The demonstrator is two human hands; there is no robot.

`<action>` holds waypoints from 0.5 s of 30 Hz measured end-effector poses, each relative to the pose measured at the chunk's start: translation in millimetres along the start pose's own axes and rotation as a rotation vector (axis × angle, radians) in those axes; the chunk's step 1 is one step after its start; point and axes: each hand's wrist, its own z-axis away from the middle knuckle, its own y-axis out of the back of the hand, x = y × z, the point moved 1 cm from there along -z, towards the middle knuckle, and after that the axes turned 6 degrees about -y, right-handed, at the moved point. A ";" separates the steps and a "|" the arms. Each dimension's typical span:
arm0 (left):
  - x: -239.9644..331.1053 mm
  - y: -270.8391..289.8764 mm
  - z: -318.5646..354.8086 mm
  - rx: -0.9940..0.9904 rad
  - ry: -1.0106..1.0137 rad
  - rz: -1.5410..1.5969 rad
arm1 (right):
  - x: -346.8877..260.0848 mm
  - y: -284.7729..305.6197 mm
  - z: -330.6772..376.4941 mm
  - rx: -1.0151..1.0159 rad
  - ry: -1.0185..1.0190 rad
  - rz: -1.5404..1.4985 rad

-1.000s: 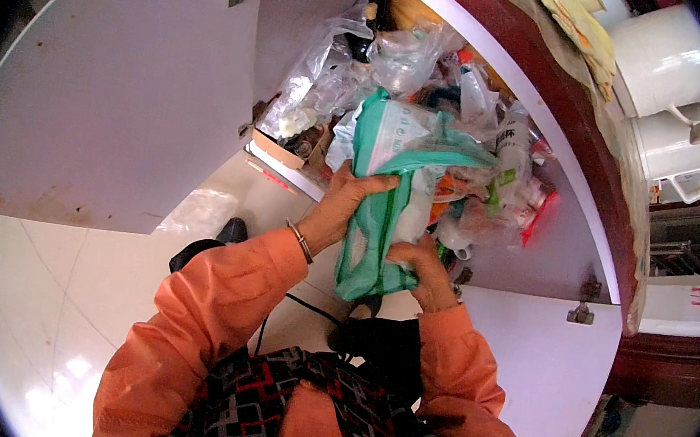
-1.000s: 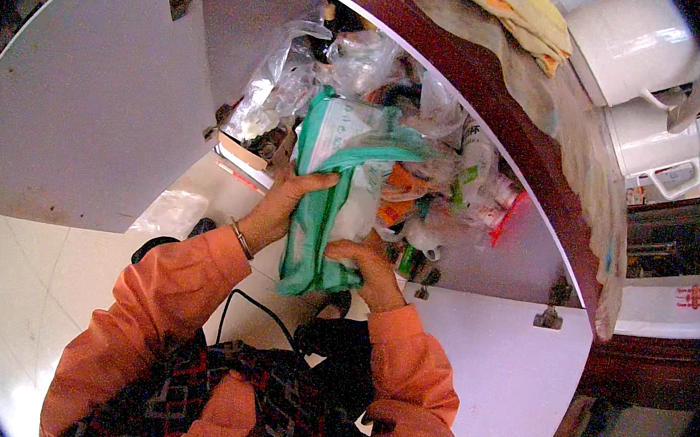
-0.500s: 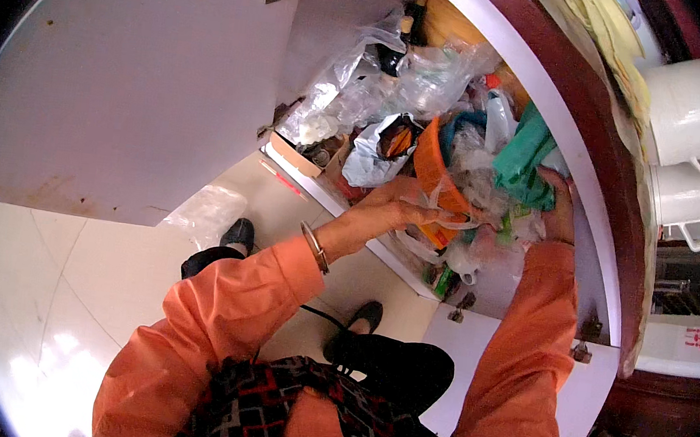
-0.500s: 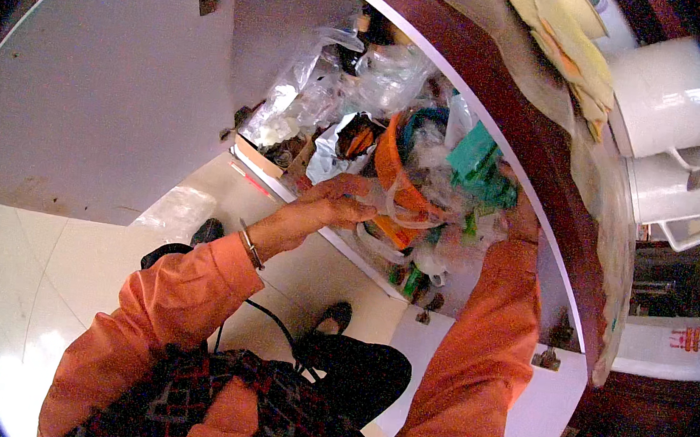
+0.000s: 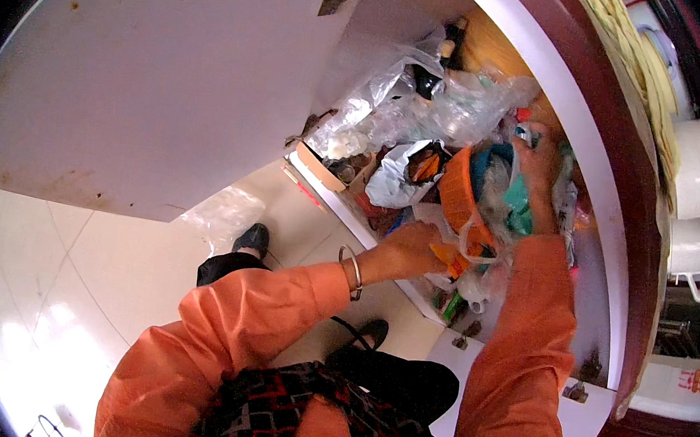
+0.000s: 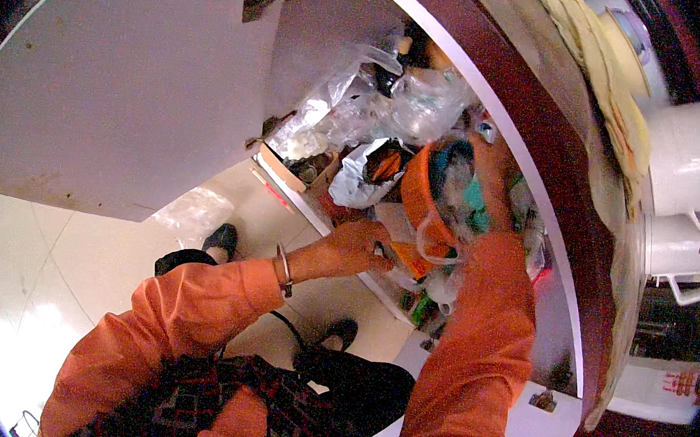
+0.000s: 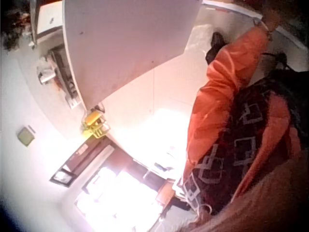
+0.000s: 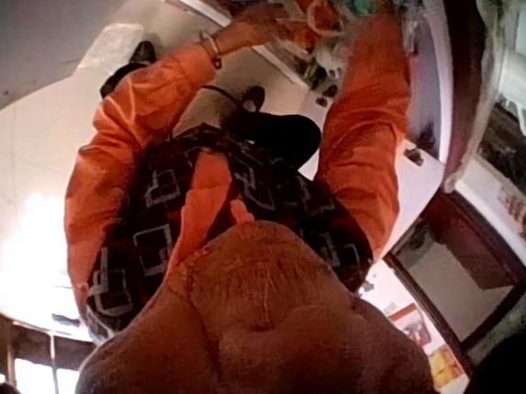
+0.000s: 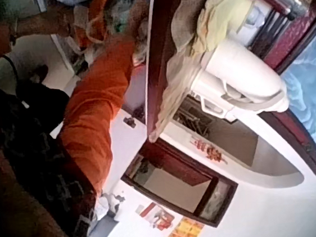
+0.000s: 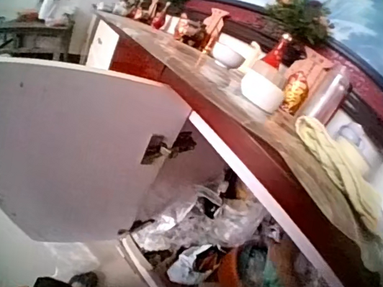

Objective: The person rummages through a cluttered kitchen cupboard, moving aside various plastic bags and containers. They pull out a green bag containing chopsticks, inspect it, and place it back. They then handle a clear plastic bag and a yellow packet of seasoning, examining the items before returning them to the cupboard.

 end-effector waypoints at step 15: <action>18.1 35.7 10.0 0.233 0.132 0.560 | -26.5 17.1 13.3 0.040 -0.182 -0.991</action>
